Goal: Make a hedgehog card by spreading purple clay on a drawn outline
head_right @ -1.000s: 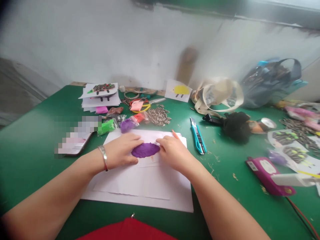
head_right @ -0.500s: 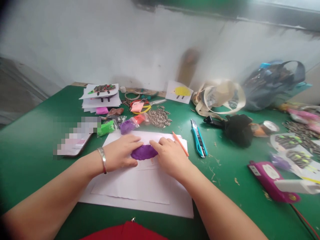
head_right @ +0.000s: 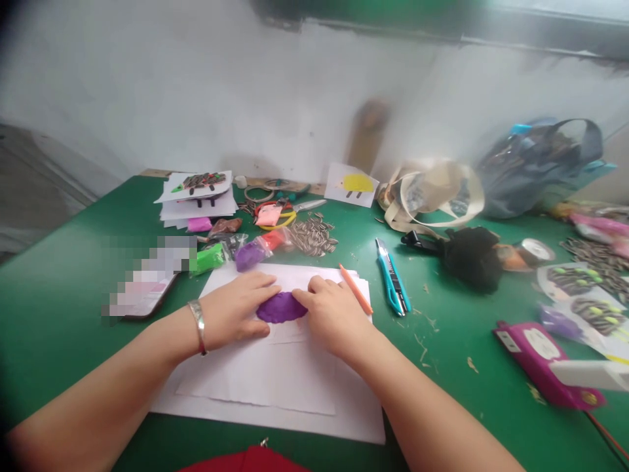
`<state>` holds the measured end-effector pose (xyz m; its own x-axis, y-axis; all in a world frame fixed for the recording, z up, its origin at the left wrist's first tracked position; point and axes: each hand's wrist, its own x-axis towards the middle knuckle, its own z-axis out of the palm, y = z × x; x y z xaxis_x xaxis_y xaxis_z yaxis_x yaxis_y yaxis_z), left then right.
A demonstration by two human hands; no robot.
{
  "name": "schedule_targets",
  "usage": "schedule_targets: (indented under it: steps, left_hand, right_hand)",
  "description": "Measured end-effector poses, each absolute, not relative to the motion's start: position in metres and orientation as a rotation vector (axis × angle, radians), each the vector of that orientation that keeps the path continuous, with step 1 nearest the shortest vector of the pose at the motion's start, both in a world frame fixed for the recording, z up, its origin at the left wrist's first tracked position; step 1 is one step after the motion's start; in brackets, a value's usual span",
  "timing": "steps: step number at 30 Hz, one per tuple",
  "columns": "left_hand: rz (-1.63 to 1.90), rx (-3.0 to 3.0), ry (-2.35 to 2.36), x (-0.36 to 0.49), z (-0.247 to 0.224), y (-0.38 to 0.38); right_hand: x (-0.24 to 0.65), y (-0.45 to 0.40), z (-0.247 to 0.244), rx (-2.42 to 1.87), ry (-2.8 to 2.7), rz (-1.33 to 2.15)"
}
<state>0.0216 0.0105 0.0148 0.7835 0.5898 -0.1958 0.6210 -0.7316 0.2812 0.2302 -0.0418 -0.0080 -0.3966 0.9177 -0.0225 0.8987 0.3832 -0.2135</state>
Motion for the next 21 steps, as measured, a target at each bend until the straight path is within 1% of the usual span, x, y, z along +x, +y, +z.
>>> schedule_targets:
  steps: [5, 11, 21]
  left_hand:
    - [-0.134, 2.586, 0.935, 0.02, 0.018, 0.012]
    - [-0.131, 2.534, 0.912, 0.018, 0.019, 0.015]
    - [-0.164, 2.533, 0.901, 0.012, 0.018, 0.022]
  right_hand:
    - [0.223, -0.039, -0.01, -1.634, -2.4, 0.293]
    - [0.205, -0.042, -0.015, -1.541, -2.433, 0.31]
    - [0.203, -0.047, -0.014, -1.463, -2.419, 0.337]
